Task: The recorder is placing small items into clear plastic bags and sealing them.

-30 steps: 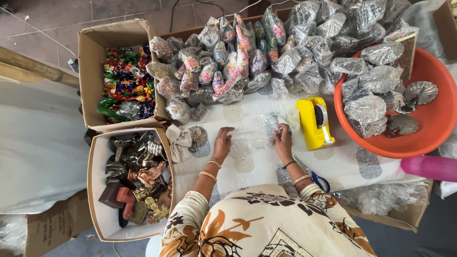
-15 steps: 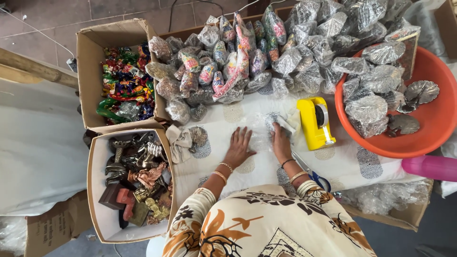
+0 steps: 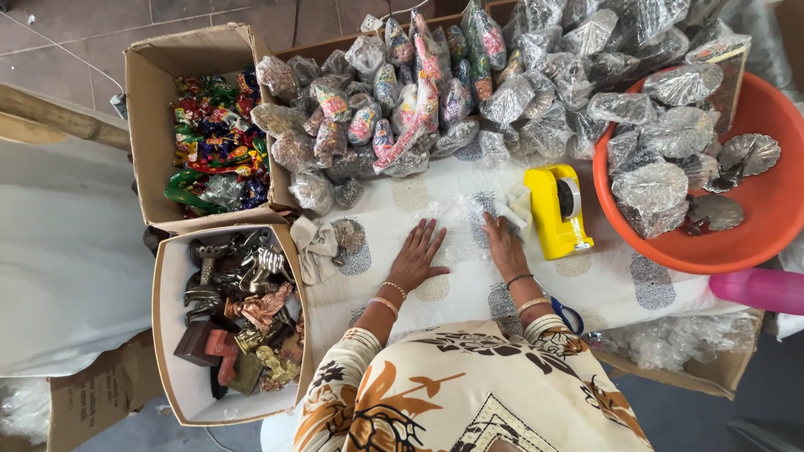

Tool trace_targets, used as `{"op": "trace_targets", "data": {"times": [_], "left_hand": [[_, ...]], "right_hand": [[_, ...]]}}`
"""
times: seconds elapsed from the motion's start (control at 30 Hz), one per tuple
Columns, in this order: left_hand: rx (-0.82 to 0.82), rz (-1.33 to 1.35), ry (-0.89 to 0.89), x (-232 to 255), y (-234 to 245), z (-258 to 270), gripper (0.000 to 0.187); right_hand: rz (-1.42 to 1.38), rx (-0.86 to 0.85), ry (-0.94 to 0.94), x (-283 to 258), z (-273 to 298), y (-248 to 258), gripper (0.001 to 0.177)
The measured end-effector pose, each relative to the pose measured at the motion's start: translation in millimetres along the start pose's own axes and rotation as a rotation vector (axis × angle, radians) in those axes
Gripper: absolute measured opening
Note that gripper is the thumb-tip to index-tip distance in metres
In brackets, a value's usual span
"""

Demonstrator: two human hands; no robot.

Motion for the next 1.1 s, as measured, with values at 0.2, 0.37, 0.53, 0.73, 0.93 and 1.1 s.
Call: {"op": "trace_targets", "data": {"times": [0.2, 0.37, 0.53, 0.73, 0.93, 1.1], "left_hand": [[-0.024, 0.024, -0.022, -3, -1, -1, 0.107], [-0.044, 0.032, -0.062, -5, 7, 0, 0.106], [-0.296, 0.072, -0.063, 3, 48, 16, 0.105], [-0.079, 0.227, 0.048, -14, -43, 2, 0.046], [-0.094, 0.071, 0.025, 20, 7, -13, 0.103], [-0.052, -0.010, 0.104, 7, 15, -2, 0.117]], "right_hand": [[0.090, 0.028, 0.025, 4, -10, 26, 0.044], [-0.078, 0.062, -0.009, 5, -7, 44, 0.038], [-0.181, 0.080, -0.138, 12, 21, 53, 0.026], [-0.241, 0.087, 0.014, -44, 18, 45, 0.021], [-0.083, -0.107, 0.272, -64, -2, 4, 0.071], [0.043, -0.137, 0.256, -64, 3, 3, 0.088]]}}
Point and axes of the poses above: each hand's wrist, its own z-axis away from the middle knuckle, its own y-axis out of the back of the hand, x = y × z, the point moved 3 cm from there along -z, towards the middle knuckle, and after that the axes turned 9 degrees about -x, right-handed, at the moved point
